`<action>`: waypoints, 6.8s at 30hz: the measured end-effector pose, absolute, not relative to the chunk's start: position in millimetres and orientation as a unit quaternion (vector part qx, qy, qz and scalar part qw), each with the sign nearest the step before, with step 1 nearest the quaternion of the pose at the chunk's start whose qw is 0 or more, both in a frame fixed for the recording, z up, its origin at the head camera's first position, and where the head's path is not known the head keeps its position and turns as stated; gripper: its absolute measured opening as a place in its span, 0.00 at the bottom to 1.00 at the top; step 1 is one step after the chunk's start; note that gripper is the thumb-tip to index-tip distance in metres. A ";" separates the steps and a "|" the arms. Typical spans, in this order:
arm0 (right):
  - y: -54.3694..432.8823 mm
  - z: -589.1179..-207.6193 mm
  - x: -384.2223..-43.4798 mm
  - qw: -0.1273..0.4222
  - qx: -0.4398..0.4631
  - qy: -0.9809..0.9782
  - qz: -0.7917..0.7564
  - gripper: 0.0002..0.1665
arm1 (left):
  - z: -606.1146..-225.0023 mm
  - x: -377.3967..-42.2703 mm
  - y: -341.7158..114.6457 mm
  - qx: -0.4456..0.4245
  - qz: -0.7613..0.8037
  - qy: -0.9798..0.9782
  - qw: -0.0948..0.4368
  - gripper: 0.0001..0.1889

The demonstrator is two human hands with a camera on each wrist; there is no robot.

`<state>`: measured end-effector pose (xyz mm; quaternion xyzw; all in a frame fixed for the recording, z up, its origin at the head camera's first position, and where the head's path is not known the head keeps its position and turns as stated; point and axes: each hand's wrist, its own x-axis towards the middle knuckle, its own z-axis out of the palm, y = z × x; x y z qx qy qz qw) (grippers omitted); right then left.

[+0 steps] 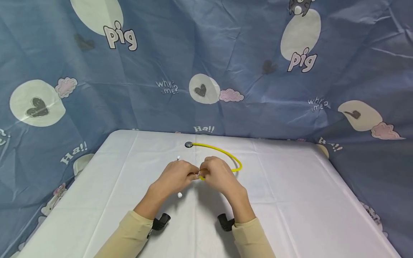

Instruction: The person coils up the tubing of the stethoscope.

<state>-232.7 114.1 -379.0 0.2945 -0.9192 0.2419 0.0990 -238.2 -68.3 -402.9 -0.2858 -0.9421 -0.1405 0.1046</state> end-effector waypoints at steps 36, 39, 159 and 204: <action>181.5 -382.6 -253.9 -0.070 0.219 -0.823 0.519 0.08 | -383.7 -227.9 -57.0 -0.450 -0.271 -0.850 0.030 0.14; 181.4 -385.3 -255.0 -0.079 0.218 -0.809 0.540 0.13 | -382.7 -226.4 -59.7 -0.454 -0.279 -0.845 0.042 0.14; 137.8 -335.9 -211.2 0.033 0.278 -0.917 0.283 0.14 | -383.7 -233.9 -76.6 -0.146 -0.279 -0.942 0.116 0.06; 170.5 -338.7 -227.3 0.031 0.271 -0.849 0.453 0.04 | -370.6 -218.3 -52.0 -0.450 -0.207 -0.846 0.196 0.10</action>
